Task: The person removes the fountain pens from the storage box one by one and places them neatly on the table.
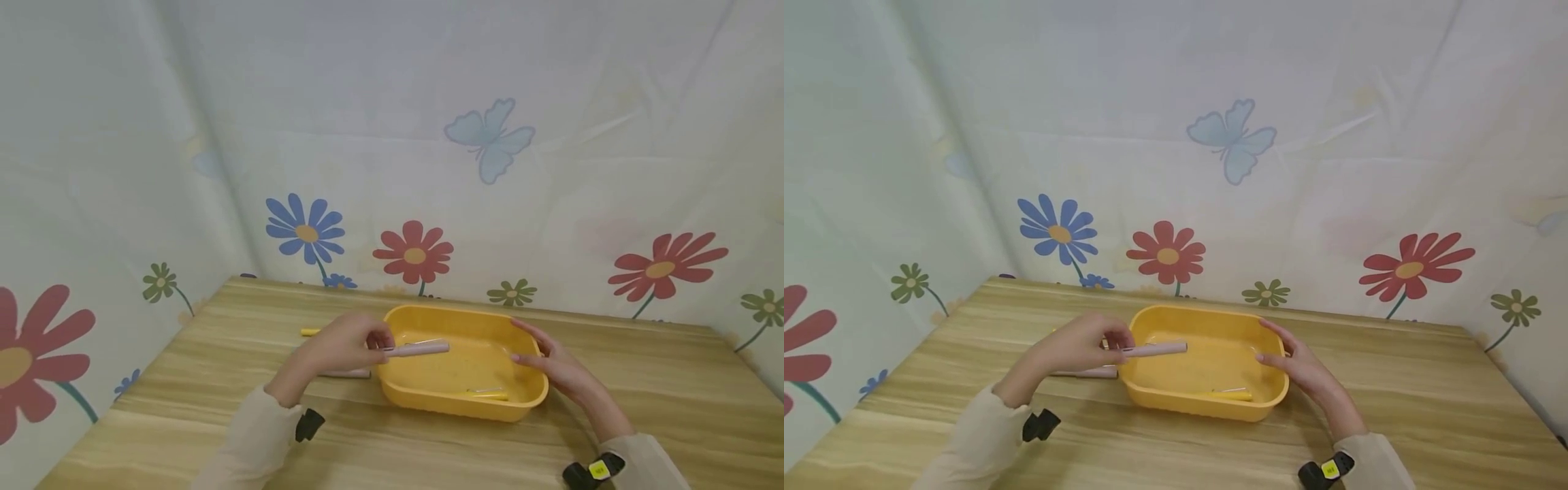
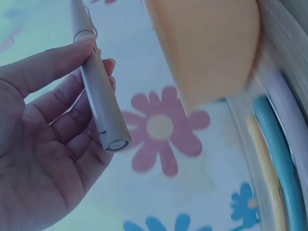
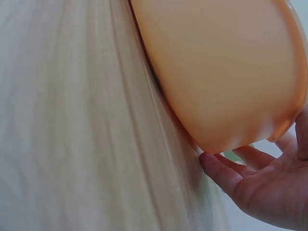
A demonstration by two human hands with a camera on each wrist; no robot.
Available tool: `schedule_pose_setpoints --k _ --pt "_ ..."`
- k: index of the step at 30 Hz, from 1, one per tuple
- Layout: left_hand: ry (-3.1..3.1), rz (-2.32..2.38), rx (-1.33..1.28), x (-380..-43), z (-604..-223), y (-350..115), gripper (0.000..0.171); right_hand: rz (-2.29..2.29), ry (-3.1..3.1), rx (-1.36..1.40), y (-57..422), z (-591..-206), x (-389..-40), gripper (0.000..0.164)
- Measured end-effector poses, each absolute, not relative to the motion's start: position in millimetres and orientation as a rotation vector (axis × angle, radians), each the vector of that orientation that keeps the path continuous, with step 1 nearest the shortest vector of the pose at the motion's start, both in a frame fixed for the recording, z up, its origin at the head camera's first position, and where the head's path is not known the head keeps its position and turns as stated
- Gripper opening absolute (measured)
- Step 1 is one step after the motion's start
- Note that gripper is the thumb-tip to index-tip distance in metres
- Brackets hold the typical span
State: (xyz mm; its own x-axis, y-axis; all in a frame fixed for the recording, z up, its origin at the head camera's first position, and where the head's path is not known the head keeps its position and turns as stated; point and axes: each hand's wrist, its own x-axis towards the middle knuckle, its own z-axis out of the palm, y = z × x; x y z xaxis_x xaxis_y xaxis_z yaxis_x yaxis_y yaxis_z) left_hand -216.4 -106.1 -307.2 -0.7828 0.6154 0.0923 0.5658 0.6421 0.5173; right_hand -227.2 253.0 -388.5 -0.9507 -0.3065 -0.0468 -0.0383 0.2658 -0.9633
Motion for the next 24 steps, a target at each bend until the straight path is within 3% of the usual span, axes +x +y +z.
schedule_pose_setpoints --k 24 --pt "2.726 0.814 0.970 -205 -305 -205 0.011 -1.771 2.285 -0.325 253 -389 -227 0.072"
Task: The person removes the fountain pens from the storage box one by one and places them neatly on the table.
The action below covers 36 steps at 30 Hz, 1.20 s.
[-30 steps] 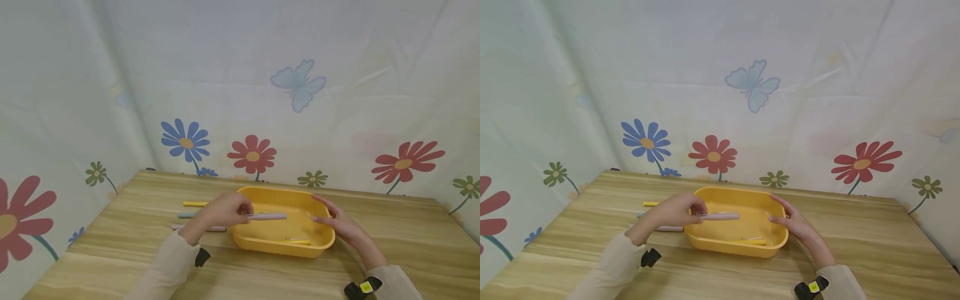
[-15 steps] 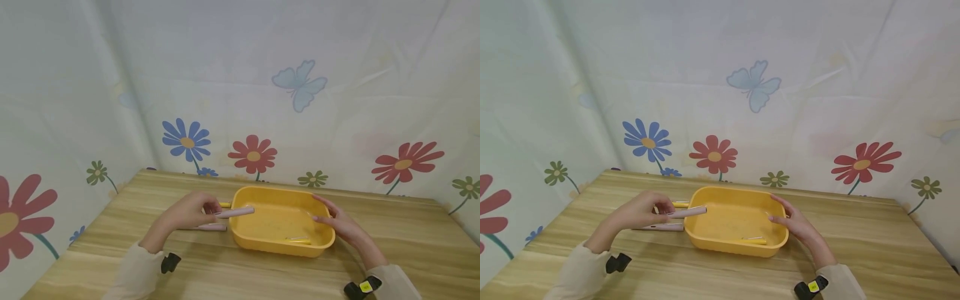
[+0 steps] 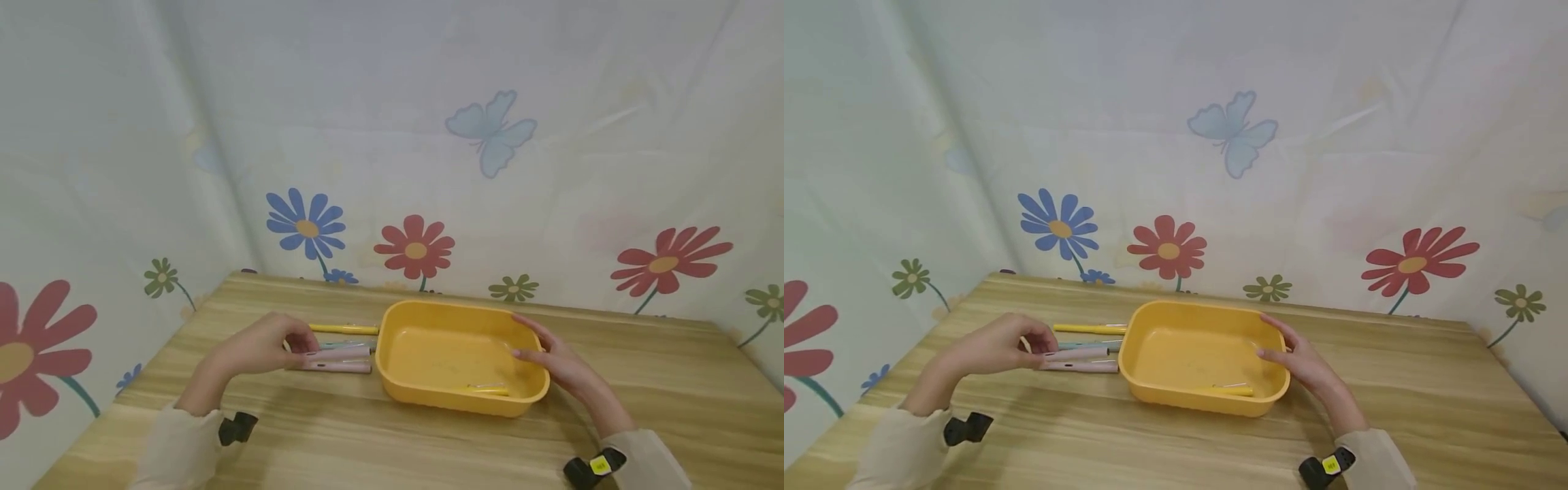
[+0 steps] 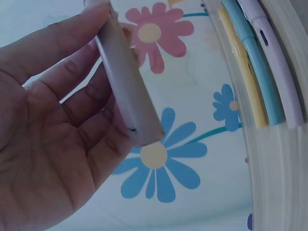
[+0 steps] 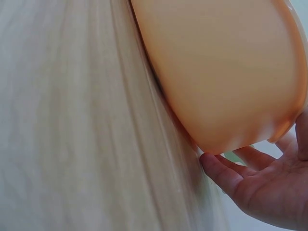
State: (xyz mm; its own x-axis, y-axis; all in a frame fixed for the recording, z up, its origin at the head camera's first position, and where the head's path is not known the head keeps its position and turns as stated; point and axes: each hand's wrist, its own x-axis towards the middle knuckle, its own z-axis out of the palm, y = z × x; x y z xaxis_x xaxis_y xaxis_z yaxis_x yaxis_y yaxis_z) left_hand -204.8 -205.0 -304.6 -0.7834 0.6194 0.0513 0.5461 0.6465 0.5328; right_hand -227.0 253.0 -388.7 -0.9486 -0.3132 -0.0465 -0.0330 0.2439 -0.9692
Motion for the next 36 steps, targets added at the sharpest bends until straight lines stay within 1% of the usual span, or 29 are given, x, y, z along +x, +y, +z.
schedule_pose_setpoints --k 8,18,21,36 --pt "2.683 0.772 0.916 -210 -315 -215 0.012 -1.752 2.293 -0.317 254 -387 -226 0.072" --pt "2.681 0.681 0.891 -218 -339 -202 0.017 -1.746 2.319 -0.313 253 -386 -226 0.072" --pt "2.694 0.639 0.902 -219 -343 -199 0.017 -1.742 2.328 -0.313 252 -386 -226 0.072" --pt "2.709 0.583 0.777 -222 -357 -187 0.020 -1.759 2.317 -0.321 252 -387 -226 0.072"
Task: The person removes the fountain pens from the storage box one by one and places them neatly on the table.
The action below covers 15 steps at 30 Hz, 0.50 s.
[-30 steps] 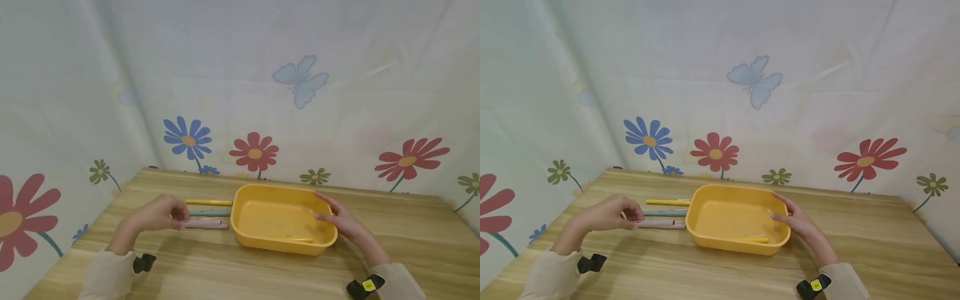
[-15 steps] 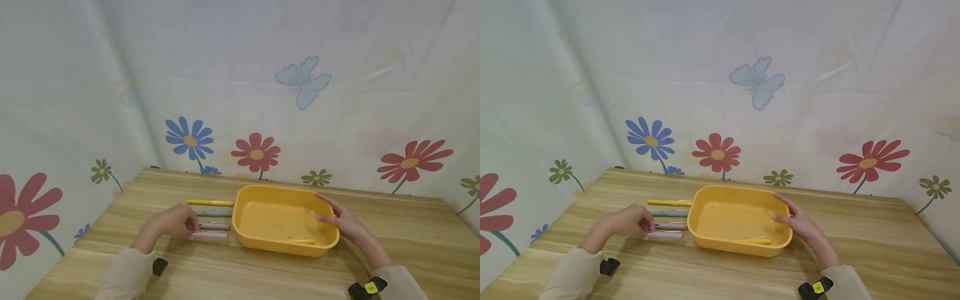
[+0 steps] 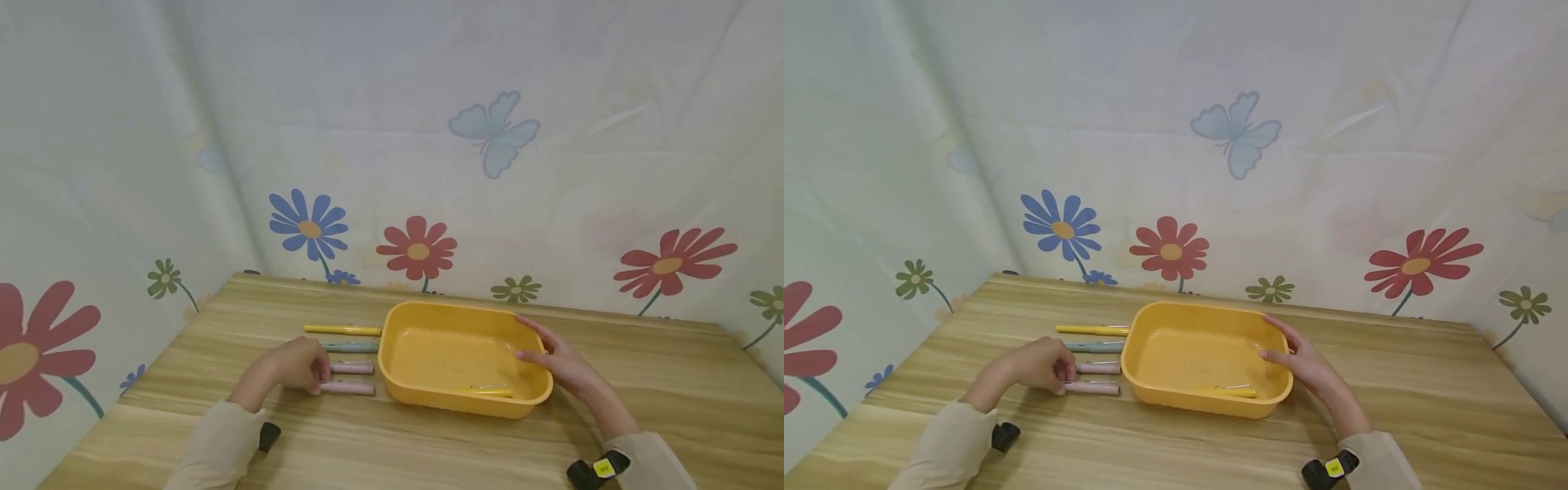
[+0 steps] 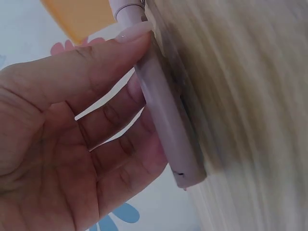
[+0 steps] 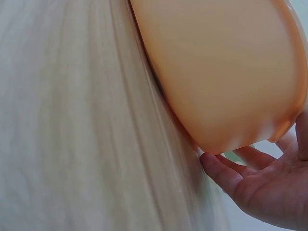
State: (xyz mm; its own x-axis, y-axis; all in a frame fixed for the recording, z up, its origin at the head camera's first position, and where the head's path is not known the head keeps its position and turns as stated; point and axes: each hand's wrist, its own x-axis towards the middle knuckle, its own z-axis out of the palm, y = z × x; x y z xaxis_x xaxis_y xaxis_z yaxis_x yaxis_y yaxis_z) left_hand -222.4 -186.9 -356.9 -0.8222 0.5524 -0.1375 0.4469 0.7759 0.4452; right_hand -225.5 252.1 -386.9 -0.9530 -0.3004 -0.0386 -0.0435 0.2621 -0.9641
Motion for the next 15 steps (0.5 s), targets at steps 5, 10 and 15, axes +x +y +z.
schedule_pose_setpoints --k 5,10,15 --pt "2.727 0.556 0.688 -219.8 -356.3 -184.1 0.021 -1.746 2.331 -0.322 252.0 -386.5 -224.9 0.071" --pt "2.733 0.560 0.688 -218.6 -356.4 -183.5 0.021 -1.761 2.304 -0.327 252.0 -386.6 -225.5 0.072" --pt "2.734 0.551 0.672 -219.0 -357.2 -182.4 0.022 -1.760 2.305 -0.328 252.8 -387.0 -225.8 0.072"
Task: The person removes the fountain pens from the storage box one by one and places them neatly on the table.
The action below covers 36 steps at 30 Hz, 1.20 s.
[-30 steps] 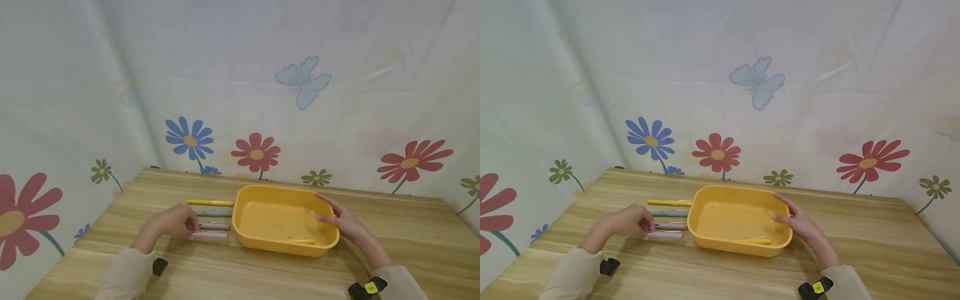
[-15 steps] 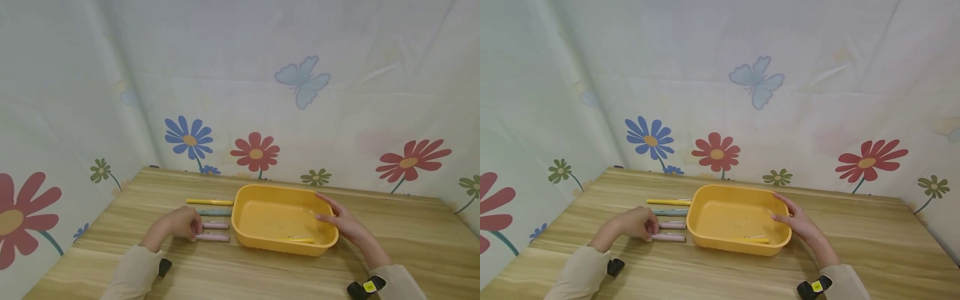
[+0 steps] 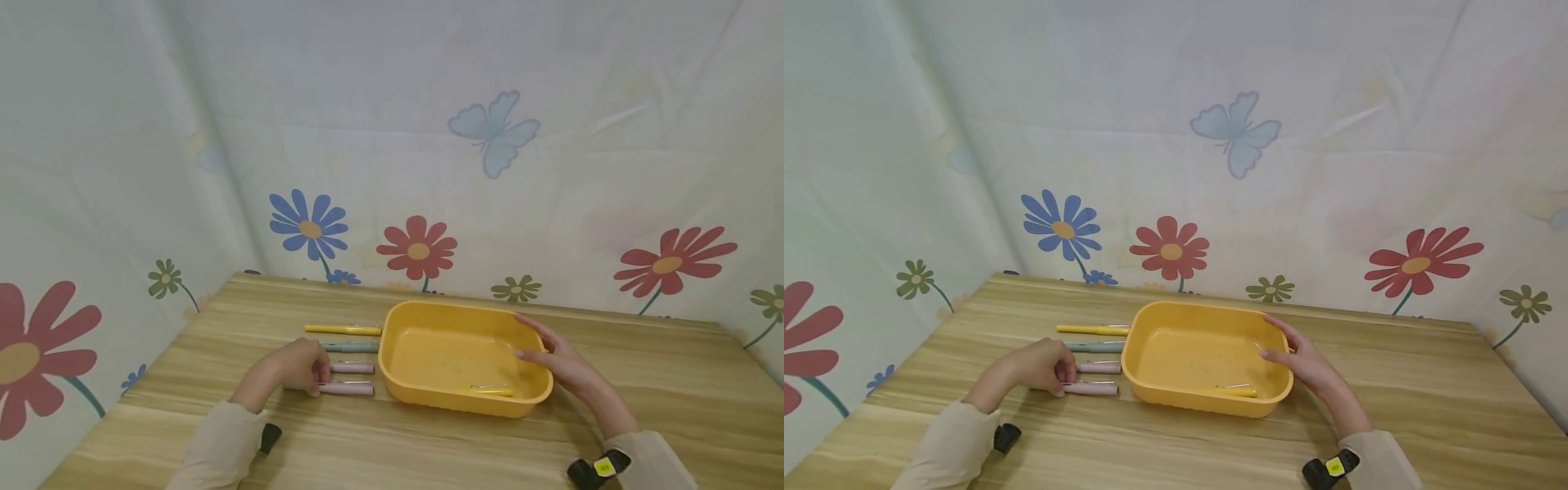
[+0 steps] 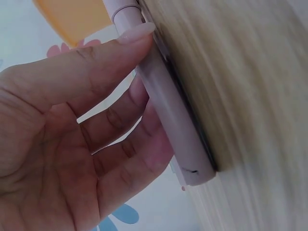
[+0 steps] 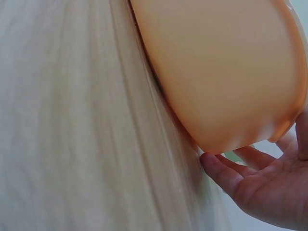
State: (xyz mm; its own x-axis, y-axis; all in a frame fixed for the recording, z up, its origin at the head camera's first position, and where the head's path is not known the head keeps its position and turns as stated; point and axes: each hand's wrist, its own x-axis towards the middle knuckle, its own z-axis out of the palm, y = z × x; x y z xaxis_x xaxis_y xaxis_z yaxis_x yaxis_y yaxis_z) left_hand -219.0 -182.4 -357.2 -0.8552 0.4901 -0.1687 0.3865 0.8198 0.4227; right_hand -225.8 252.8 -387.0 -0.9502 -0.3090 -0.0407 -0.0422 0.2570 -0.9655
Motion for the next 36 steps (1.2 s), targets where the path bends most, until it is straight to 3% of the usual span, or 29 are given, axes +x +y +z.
schedule_pose_setpoints --k 14,36 --pt "2.733 0.556 0.617 -214 -354 -183 0.023 -1.737 2.324 -0.312 251 -385 -225 0.071" --pt "2.737 1.010 0.882 -211 -328 -155 0.017 -1.737 2.336 -0.315 252 -386 -226 0.071"
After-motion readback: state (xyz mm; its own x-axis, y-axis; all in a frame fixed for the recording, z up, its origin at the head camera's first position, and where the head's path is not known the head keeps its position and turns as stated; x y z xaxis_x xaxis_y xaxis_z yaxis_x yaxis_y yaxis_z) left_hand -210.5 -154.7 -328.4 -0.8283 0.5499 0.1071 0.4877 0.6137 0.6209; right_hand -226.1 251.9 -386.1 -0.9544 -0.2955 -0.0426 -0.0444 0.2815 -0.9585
